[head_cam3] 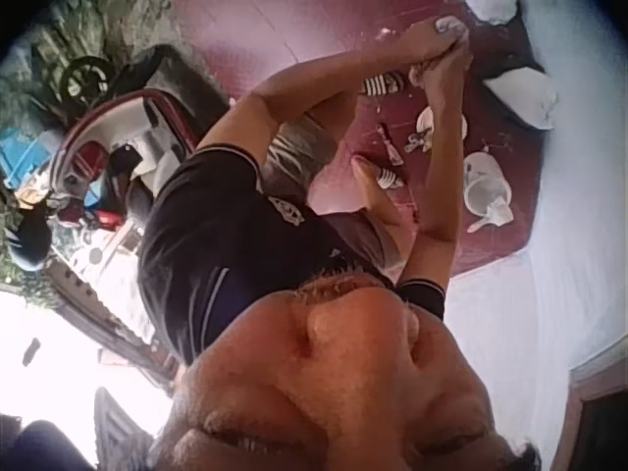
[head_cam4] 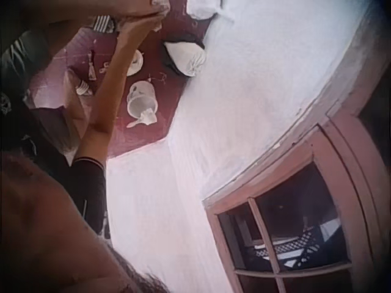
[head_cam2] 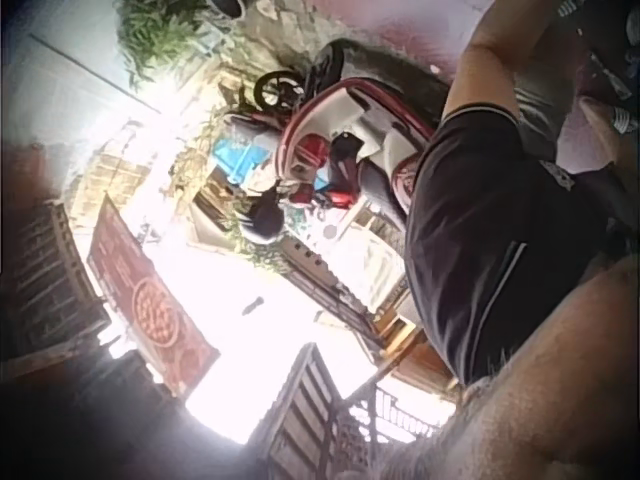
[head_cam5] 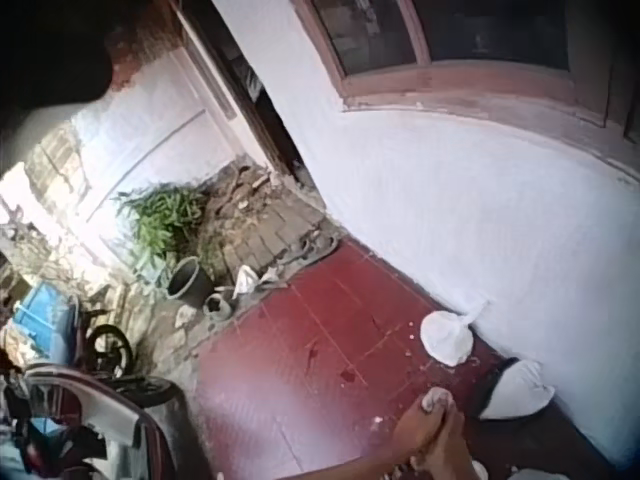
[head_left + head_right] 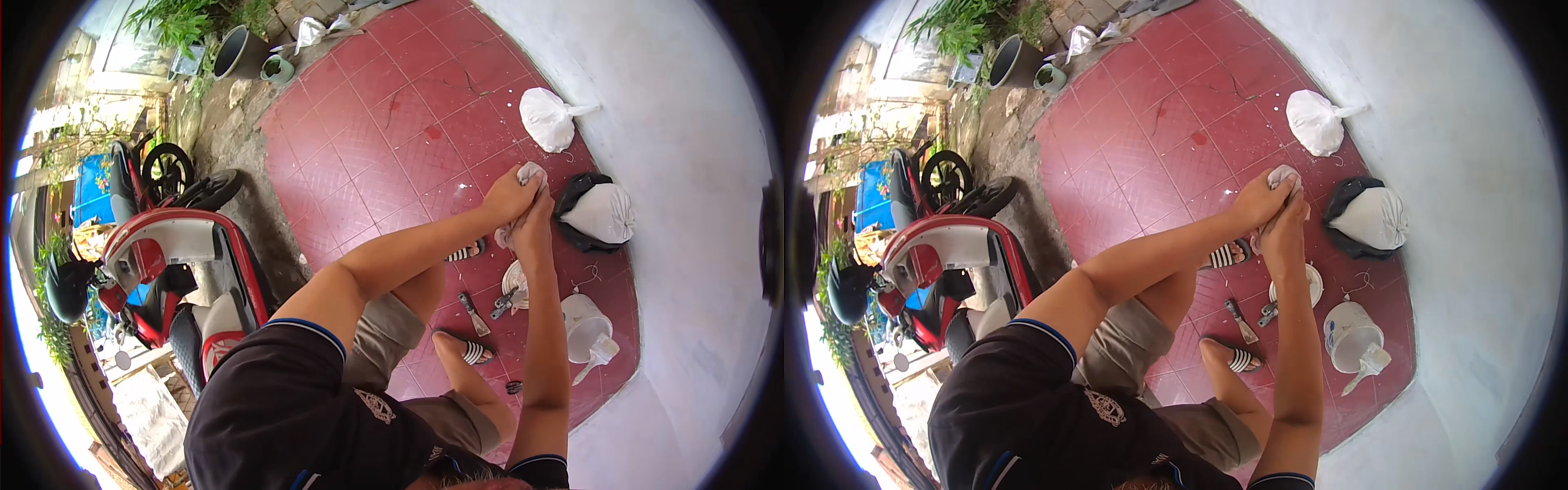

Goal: The person cuts a string using scissors, opens a bag, and then stirs white liquid in a bucket using a scraper and a brush.

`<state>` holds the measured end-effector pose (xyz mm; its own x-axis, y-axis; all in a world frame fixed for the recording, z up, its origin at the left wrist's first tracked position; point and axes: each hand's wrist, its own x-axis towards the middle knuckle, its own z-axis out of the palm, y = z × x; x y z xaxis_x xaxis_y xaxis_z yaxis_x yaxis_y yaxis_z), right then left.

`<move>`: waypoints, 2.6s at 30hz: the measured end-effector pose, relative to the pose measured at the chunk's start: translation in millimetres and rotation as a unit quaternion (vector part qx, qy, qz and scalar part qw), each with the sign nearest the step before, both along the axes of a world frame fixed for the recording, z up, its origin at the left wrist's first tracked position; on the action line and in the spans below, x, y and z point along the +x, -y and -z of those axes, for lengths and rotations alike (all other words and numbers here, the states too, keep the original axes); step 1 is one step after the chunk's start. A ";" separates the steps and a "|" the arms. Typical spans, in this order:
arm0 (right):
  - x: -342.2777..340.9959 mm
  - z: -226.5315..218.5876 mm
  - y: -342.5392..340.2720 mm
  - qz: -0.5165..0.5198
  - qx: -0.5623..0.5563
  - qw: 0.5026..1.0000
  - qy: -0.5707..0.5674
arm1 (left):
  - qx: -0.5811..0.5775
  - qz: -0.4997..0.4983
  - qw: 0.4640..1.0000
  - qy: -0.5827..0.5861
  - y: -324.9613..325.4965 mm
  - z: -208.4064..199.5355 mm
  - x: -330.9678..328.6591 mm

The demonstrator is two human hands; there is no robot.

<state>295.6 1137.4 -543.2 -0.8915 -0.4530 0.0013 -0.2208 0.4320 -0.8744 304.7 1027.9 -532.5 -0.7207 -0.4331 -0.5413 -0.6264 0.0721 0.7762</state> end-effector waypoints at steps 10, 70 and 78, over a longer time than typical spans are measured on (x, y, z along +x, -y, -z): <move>41.0 -137.5 19.3 -0.270 0.185 0.944 0.037 | -0.057 -0.023 0.998 0.020 10.6 -154.9 124.8; 66.3 159.6 1090.2 -0.325 0.360 0.867 0.111 | 0.286 -0.579 0.763 -0.028 862.9 -48.8 351.6; 150.4 161.6 1212.9 -0.160 0.023 0.879 0.449 | 0.336 -0.640 0.690 -0.027 962.6 16.6 412.1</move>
<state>446.0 -75.5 -704.8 -0.3513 -0.6615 -0.6626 0.4327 0.5128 -0.7414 716.8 65.3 -549.1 -0.0075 -0.3975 -0.9176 0.1881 -0.9018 0.3891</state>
